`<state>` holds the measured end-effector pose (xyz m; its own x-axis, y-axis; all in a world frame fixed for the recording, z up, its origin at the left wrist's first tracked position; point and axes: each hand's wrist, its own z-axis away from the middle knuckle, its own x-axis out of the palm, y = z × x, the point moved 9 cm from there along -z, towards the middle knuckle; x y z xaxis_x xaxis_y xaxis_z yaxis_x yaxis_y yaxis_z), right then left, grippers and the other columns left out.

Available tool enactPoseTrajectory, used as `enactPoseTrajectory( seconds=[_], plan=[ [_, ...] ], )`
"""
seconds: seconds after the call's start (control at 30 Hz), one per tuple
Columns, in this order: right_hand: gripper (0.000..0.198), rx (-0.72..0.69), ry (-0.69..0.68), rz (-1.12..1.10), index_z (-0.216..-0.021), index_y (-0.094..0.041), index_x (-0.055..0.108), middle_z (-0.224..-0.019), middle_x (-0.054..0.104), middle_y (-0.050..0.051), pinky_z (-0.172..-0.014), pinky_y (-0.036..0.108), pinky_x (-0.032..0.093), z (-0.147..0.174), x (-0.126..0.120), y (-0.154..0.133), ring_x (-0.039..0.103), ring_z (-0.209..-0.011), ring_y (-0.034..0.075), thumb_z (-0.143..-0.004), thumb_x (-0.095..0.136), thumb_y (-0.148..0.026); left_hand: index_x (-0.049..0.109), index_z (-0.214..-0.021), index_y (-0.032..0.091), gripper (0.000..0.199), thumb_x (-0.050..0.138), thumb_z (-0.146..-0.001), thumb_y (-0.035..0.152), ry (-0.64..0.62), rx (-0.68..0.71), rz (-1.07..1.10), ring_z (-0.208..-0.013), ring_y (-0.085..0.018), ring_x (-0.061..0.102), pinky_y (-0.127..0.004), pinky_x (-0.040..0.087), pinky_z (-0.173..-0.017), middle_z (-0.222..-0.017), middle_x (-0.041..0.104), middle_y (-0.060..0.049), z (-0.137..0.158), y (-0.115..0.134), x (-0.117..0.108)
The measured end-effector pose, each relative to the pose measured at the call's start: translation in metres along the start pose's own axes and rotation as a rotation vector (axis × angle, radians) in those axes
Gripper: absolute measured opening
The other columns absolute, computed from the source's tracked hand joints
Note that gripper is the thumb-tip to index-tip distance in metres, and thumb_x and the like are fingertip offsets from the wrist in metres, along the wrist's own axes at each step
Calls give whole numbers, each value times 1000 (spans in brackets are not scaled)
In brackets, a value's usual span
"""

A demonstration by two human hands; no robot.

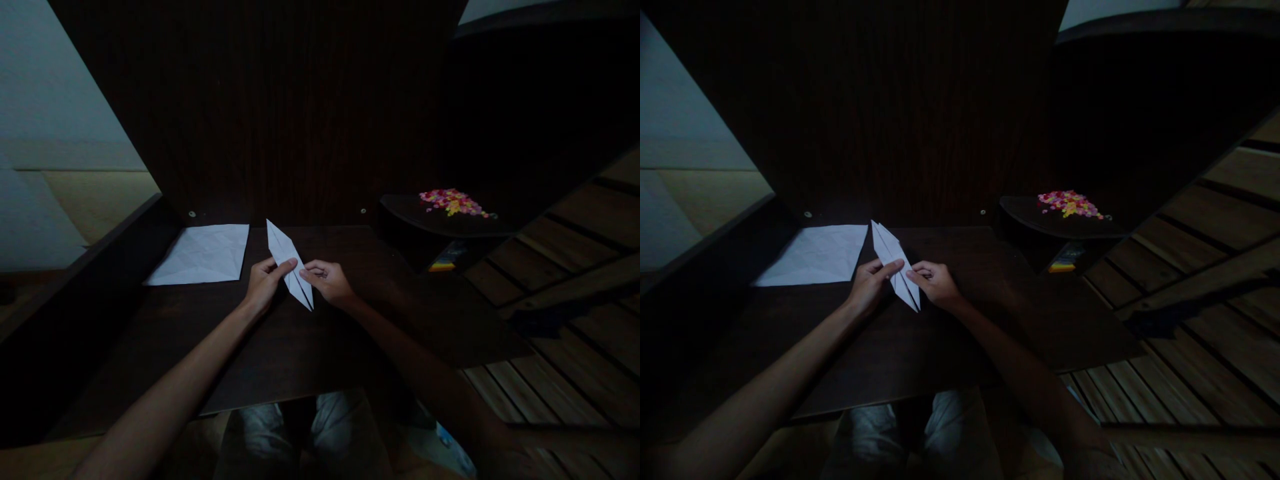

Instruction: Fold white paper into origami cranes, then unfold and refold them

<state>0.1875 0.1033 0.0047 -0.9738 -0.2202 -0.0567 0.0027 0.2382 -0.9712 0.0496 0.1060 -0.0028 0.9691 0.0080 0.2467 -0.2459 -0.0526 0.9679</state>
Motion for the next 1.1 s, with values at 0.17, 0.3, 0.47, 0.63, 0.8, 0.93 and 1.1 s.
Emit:
enactPoseTrajectory(
  seconds=[0.17, 0.3, 0.47, 0.63, 0.8, 0.93, 1.1],
  plan=[
    [29, 17, -61, -2, -72, -17, 69, -71, 70, 3, -62, 28, 48, 2, 5, 1, 63, -66, 17, -68, 72, -46, 73, -92, 11, 38, 82, -62, 33, -58, -71, 162, -92, -26, 69, -38, 53, -85, -93, 75, -13, 2, -2, 9],
    [30, 43, -99, -17, -73, -16, 70, -70, 69, 3, -61, 28, 47, 3, 8, 2, 63, -65, 17, -69, 71, -45, 73, -86, 9, 35, 83, -62, 32, -33, -93, 200, -87, -26, 71, -39, 55, -84, -89, 75, -14, 4, -2, 9],
    [32, 73, -142, -24, -69, -16, 67, -64, 66, 1, -58, 25, 45, 3, 13, 3, 61, -60, 14, -71, 70, -48, 73, -84, 9, 35, 84, -61, 32, -1, -69, 219, -90, -27, 70, -40, 54, -86, -91, 74, -15, 5, -1, 6],
    [41, 122, -195, -96, -72, -16, 65, -59, 65, 1, -54, 25, 47, 5, 22, 12, 63, -58, 15, -72, 67, -56, 73, -87, 8, 35, 83, -62, 30, 46, -41, 276, -93, -26, 70, -38, 54, -87, -94, 74, -15, 1, 0, 1],
    [50, 233, -260, -200, -80, -14, 63, -62, 68, 4, -56, 29, 53, 7, 29, 23, 67, -59, 19, -70, 66, -62, 72, -86, 8, 33, 82, -63, 29, 115, -41, 321, -91, -24, 70, -37, 53, -89, -92, 74, -14, -2, 5, -5],
    [52, 279, -277, -210, -84, -13, 63, -64, 69, 5, -57, 30, 53, 6, 27, 26, 67, -60, 19, -67, 68, -62, 71, -84, 9, 30, 82, -63, 26, 170, -20, 335, -89, -24, 71, -37, 53, -87, -90, 74, -13, -4, 8, -12],
    [36, 150, -176, -20, -73, -15, 66, -65, 67, 1, -58, 26, 47, -1, 13, 17, 61, -61, 15, -72, 67, -51, 70, -78, 9, 28, 83, -60, 26, 222, 3, 323, -83, -23, 71, -36, 55, -83, -82, 75, -12, -6, 8, -20]
  ],
)
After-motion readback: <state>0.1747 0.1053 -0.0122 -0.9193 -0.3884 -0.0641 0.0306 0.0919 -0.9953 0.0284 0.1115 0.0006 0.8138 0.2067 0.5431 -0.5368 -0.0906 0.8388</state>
